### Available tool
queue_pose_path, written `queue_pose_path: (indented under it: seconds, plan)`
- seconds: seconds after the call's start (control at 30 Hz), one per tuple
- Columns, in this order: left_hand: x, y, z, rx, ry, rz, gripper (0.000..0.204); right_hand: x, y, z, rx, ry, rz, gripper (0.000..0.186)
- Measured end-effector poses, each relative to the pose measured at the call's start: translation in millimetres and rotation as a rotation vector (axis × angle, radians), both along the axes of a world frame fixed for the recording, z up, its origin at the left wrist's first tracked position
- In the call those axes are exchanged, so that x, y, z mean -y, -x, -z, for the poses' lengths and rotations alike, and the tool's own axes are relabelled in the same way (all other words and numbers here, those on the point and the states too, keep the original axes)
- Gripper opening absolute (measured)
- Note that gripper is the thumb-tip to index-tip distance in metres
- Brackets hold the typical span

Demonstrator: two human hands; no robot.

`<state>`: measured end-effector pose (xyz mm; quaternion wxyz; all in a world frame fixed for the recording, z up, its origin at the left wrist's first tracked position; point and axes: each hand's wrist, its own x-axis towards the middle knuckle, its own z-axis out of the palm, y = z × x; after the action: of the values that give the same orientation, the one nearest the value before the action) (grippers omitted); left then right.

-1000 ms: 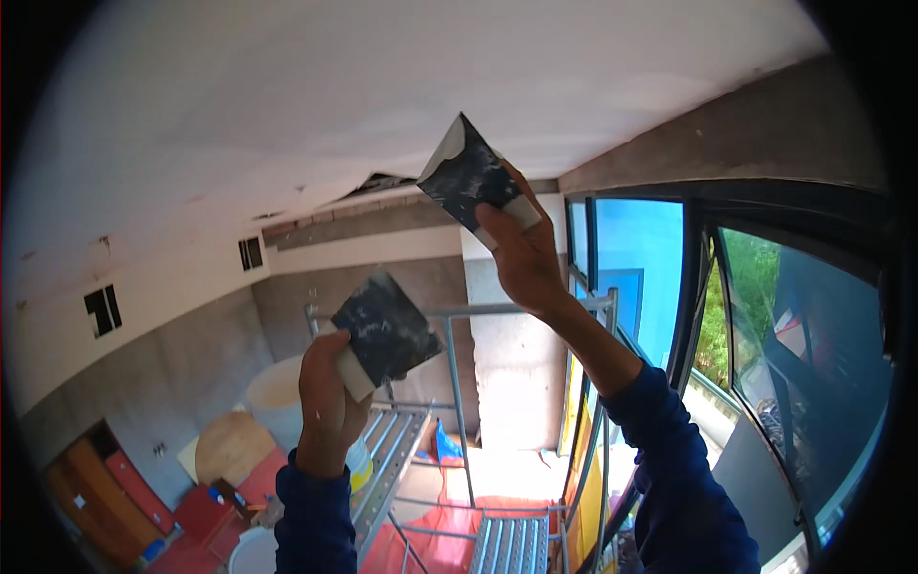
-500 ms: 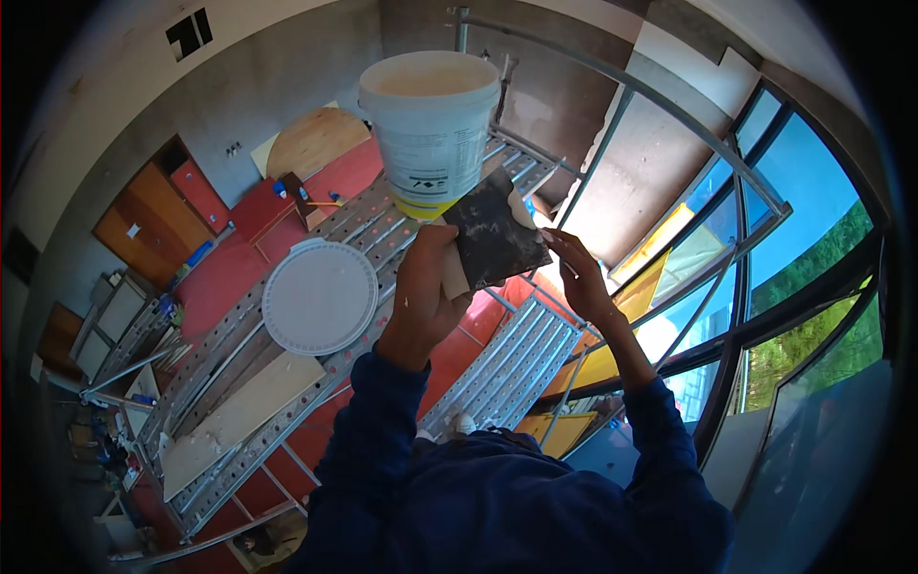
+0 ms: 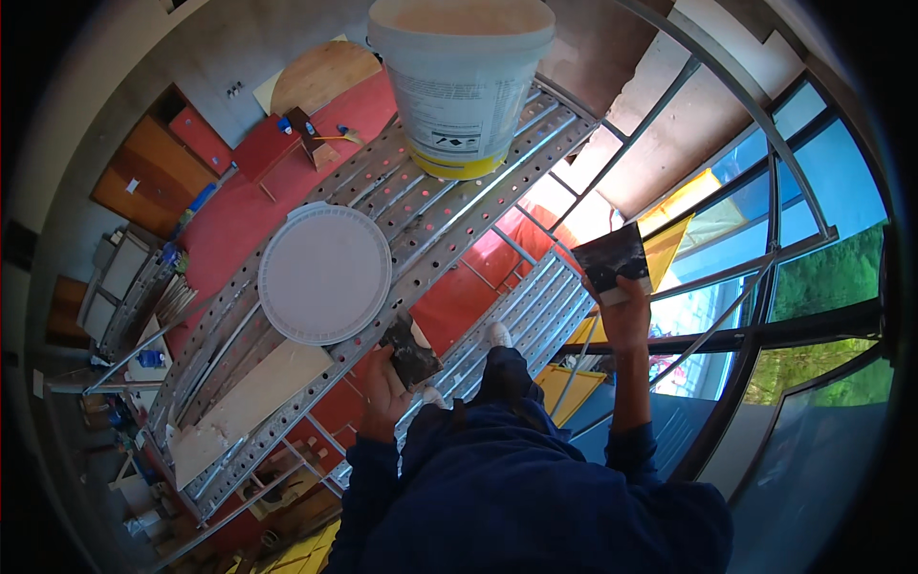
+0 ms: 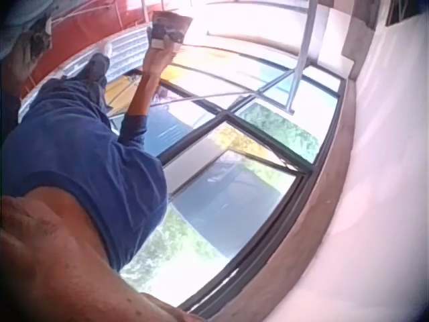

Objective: Applying joint compound or plaster to a ceiling using a putty knife while standing on a scaffold.

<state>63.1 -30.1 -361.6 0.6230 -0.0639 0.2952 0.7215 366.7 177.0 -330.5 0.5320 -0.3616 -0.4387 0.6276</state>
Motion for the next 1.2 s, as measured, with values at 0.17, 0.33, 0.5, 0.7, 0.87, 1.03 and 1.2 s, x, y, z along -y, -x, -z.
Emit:
queue_pose_path:
  seconds: [0.17, 0.33, 0.5, 0.7, 0.87, 1.03, 1.2]
  plan:
    - [-37, 8, 41, -0.373, 0.108, -0.137, 0.025, -106, 41, -112, 0.282, -0.504, -0.033, 0.028]
    - [-107, 1, 5, -0.099, 0.073, -0.280, 0.021, -205, 99, -207, 0.575, -1.173, -0.217, 0.026]
    - [-113, -15, 71, -0.055, 0.262, -0.468, 0.025, -307, 172, -250, 0.579, -1.823, -0.620, 0.037]
    - [-162, -53, 15, 0.073, 0.302, -0.589, 0.024, -376, 276, -221, 0.722, -1.957, -1.003, 0.039]
    - [-140, -84, 74, -0.202, 0.471, -0.746, 0.024, -377, 320, -193, 0.839, -2.147, -1.310, 0.025]
    - [-160, -80, 39, 0.059, 0.410, -0.758, 0.024, -357, 371, -162, 0.919, -2.161, -1.473, 0.018]
    - [-123, -98, 85, -0.103, 0.555, -0.836, 0.024, -333, 389, -127, 1.089, -2.325, -1.523, 0.016]
